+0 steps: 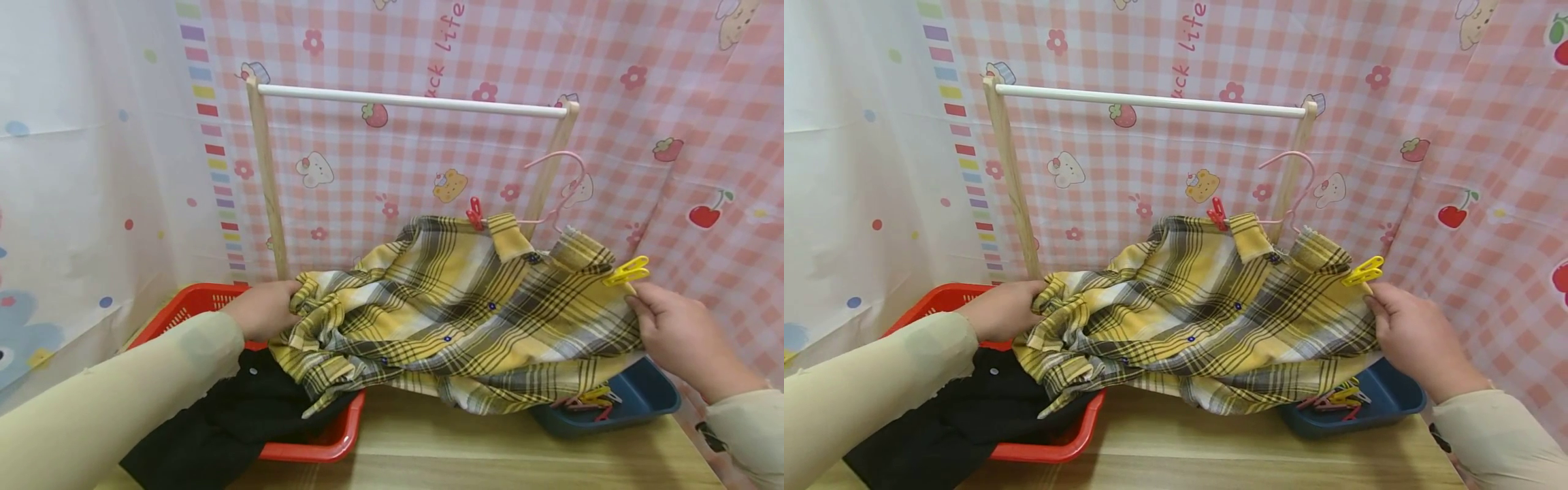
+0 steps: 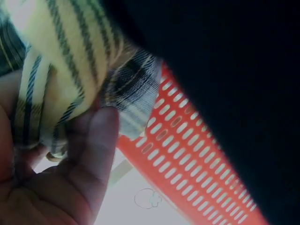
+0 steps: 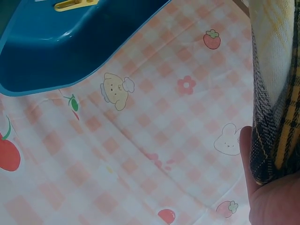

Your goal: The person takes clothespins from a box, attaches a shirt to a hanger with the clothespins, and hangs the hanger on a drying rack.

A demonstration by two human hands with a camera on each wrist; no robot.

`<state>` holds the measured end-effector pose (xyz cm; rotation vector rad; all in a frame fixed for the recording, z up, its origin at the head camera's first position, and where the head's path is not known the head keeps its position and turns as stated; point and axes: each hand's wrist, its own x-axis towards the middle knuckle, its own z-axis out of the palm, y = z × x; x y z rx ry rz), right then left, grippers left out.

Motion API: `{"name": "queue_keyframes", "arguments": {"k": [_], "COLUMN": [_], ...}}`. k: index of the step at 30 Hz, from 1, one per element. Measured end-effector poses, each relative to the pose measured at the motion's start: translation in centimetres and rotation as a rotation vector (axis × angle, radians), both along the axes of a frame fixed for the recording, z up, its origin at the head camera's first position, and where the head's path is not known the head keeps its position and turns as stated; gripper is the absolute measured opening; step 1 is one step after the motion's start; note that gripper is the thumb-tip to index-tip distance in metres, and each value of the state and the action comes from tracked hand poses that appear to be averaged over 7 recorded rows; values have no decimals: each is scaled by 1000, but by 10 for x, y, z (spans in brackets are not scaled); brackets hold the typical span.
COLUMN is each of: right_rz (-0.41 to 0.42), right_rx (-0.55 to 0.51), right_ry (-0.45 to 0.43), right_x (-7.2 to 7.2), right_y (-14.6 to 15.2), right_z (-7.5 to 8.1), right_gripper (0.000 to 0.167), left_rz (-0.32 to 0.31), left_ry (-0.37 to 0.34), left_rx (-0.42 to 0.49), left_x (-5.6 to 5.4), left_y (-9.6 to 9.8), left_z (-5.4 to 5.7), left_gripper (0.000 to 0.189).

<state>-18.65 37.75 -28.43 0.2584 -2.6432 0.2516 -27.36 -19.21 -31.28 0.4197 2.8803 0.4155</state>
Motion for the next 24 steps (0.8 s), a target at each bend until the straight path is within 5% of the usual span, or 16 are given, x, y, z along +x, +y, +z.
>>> {"name": "queue_keyframes", "arguments": {"k": [12,19,24], "right_rz": [4,-1,-22], "right_rx": [10,7,-3], "right_ry": [11,52,58], "right_x": [-1,-1,0], "right_y": [-2,-2,-4], "right_z": [-2,-2,-2], "right_gripper": [8,4,4], "left_rz": [-10,-14,-24], "left_ry": [122,185,221], "left_rx": [44,97,128], "left_x": [1,3,6], "left_y": [3,12,23], "left_z": [5,18,27], "left_gripper": [26,41,23]}}
